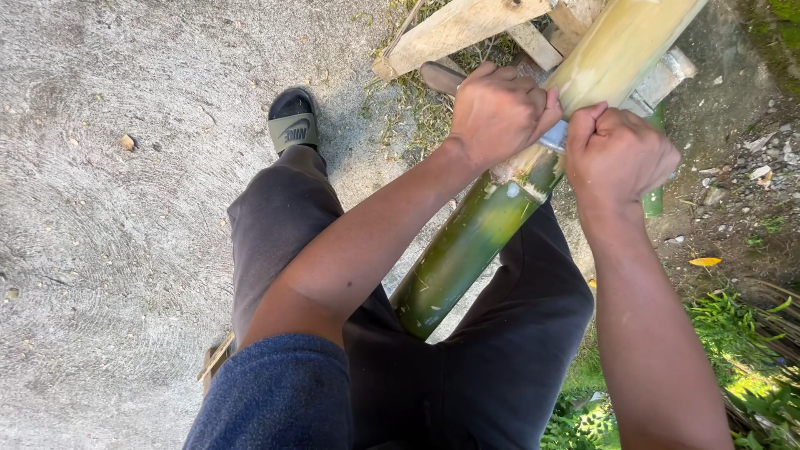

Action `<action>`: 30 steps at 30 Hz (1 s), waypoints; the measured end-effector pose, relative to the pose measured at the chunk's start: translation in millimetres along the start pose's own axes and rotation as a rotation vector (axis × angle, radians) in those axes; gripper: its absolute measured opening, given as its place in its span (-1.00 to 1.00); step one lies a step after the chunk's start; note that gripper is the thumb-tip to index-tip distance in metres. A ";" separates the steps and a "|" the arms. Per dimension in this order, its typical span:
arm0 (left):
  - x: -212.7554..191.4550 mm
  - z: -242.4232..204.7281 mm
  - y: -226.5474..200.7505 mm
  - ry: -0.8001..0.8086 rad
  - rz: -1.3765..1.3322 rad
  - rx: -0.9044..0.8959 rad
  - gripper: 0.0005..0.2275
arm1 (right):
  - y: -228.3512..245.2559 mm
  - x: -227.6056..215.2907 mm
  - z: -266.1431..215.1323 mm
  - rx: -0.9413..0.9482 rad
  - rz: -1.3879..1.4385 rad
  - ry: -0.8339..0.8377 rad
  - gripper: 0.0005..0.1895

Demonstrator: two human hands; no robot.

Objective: Shaving or scraping the outer layer of a bamboo pole using a knife.

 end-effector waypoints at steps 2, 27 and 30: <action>1.0 -3.6 1.9 0.023 0.012 0.002 -0.61 | 6.8 -6.5 -1.8 0.000 0.019 -0.012 -0.54; -3.7 -18.5 1.3 0.201 0.052 -0.015 -0.58 | 24.2 -21.9 -14.5 0.086 0.250 0.005 -0.51; 15.6 6.5 -5.4 0.137 0.065 0.002 -0.58 | -6.2 -6.5 -6.7 0.058 0.067 -0.046 -0.54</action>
Point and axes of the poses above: each hand's wrist, its own z-axis towards the middle knuckle, its own x-axis out of the palm, y = z × x, the point moved 10 cm from there along z, towards the middle knuckle, and after that the axes turned 12 degrees about -x, right-handed, at the moved point
